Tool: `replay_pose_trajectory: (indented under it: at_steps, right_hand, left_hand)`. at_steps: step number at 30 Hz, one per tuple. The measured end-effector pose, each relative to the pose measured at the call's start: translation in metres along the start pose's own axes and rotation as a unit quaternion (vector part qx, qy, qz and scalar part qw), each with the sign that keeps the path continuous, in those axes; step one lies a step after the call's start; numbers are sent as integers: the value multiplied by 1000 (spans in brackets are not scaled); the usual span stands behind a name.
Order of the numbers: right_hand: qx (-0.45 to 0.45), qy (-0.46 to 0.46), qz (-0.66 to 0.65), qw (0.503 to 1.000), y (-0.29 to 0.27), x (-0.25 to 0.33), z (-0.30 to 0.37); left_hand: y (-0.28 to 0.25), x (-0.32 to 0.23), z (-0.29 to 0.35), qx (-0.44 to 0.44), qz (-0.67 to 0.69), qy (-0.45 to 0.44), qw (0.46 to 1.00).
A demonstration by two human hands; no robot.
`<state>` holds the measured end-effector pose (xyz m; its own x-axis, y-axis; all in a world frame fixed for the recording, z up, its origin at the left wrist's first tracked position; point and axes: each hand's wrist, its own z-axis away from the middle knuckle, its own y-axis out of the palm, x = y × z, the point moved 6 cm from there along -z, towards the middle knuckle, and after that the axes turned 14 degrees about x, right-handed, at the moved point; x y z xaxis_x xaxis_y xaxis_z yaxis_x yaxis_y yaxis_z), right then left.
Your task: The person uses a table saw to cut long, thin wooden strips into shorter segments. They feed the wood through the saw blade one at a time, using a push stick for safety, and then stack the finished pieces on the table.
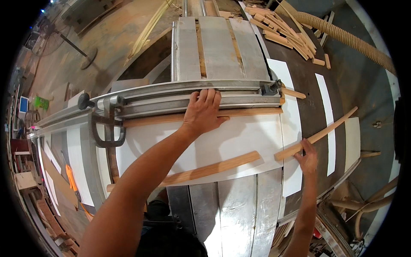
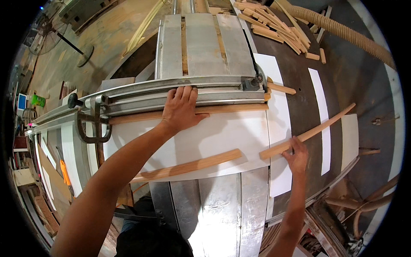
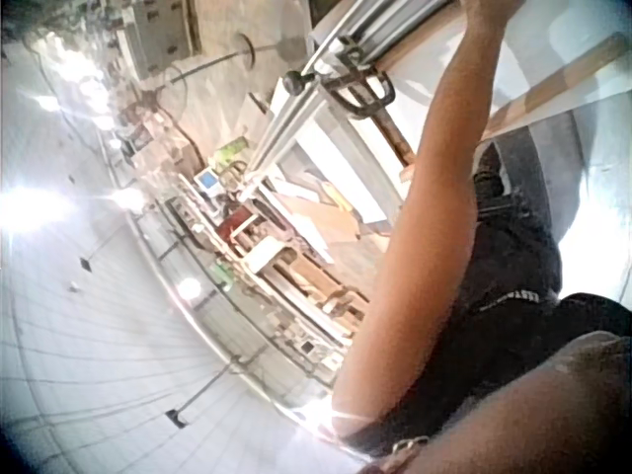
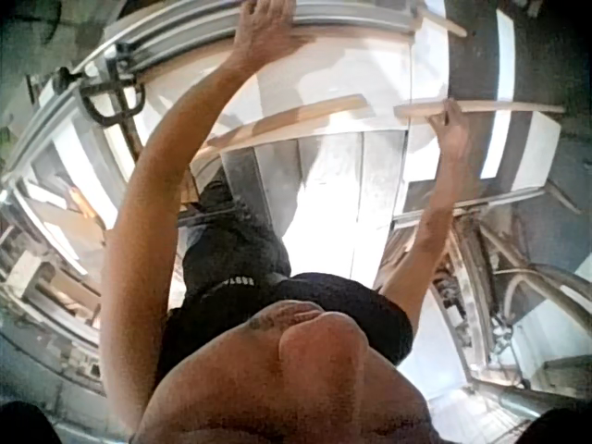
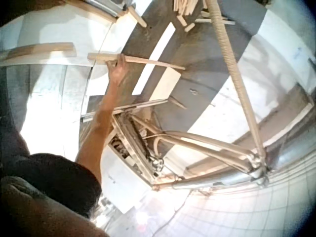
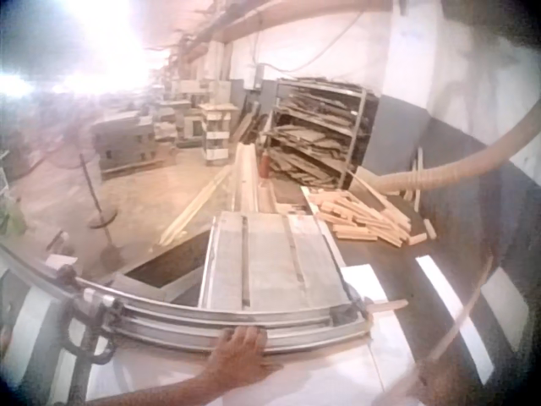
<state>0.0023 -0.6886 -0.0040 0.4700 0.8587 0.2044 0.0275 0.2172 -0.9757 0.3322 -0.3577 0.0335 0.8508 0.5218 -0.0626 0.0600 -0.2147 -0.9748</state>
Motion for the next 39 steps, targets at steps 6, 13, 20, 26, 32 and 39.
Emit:
replay_pose_trajectory:
  at_steps: [6, 13, 20, 26, 32, 39]
  right_hand:
    - [43, -9, 4, 999, 15, 26, 53]
    - [15, 48, -260, 964, 54, 65, 160]
    - [73, 56, -152, 984, 62, 207, 256]
    - [21, 62, -99, 993, 82, 281, 307]
    - [-52, 64, -142, 986, 110, 296, 330]
    - [-75, 72, -190, 976, 122, 295, 342]
  left_hand:
    - [-6, 1, 0, -15, 17, 3, 1000]
    - [-15, -4, 4, -7, 13, 4, 1000]
    - [-32, -4, 42, 83, 38, 43, 995]
    - [10, 21, 118, 157, 139, 64, 976]
    - [-13, 38, 135, 268, 163, 14, 949]
    - [-32, 16, 242, 289, 161, 47, 942]
